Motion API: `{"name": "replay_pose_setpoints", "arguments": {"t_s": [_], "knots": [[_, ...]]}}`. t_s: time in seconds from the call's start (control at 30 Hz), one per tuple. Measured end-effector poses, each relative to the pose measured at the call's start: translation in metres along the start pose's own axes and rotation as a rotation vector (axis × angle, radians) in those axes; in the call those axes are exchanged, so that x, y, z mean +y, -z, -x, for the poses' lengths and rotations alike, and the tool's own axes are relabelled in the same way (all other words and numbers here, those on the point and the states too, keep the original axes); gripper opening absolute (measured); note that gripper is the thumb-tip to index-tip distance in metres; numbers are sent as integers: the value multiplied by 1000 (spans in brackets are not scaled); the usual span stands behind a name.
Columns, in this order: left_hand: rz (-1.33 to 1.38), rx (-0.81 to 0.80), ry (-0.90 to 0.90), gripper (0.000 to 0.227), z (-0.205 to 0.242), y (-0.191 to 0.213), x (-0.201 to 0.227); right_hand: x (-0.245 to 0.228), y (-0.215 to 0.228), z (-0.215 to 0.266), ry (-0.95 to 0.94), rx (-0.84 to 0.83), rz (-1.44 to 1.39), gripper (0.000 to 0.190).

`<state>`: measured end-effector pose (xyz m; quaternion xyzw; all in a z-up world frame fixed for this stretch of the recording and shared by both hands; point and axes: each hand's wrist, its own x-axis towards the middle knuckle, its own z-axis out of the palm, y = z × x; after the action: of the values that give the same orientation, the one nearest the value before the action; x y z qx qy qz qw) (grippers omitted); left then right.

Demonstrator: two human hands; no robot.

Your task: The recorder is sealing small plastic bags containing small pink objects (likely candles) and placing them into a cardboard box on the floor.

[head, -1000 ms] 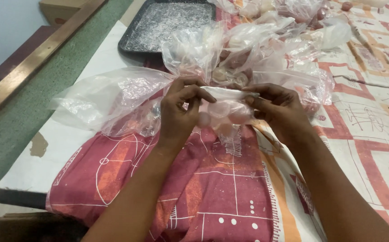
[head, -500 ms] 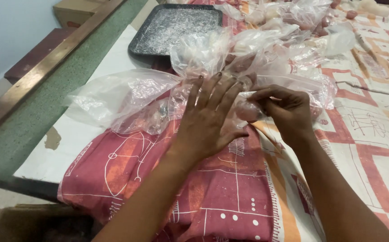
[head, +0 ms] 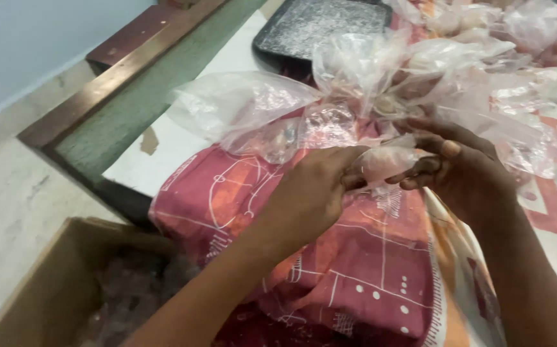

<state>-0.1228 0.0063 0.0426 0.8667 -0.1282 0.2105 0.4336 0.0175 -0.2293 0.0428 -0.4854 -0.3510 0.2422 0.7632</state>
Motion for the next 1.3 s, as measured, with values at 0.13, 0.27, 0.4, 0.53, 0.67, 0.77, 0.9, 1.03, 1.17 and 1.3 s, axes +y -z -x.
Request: {"name": "replay_pose_setpoints", "arguments": {"t_s": [0.13, 0.27, 0.4, 0.53, 0.67, 0.77, 0.9, 1.03, 1.17, 1.3], "knots": [[224, -82, 143, 46, 37, 39, 5, 2, -53, -3, -41, -139, 74, 68], [838, -283, 388, 57, 91, 55, 5, 18, -90, 5, -81, -99, 558, 45], [1076, -241, 416, 63, 136, 62, 9, 28, -132, 2, -158, -169, 599, 24], [856, -62, 577, 56, 156, 85, 19, 37, -176, -9, -179, -241, 653, 26], [699, 125, 597, 46, 188, 101, 9, 51, -220, -17, -102, -320, 661, 33], [648, 230, 602, 39, 211, 122, 2, 63, -252, -30, -134, -359, 649, 42], [553, 362, 660, 35, 239, 150, -7, 81, -287, -46, -275, -388, 492, 43], [595, 528, 814, 37, 270, 166, -13, 93, -293, -50, -236, -461, 547, 39], [551, 715, 1244, 40, 313, 167, -44, 108, -277, -50, -363, -431, 797, 38], [552, 806, 1309, 44, 395, 143, -136, 114, -254, -46, -426, -386, 875, 28]]}}
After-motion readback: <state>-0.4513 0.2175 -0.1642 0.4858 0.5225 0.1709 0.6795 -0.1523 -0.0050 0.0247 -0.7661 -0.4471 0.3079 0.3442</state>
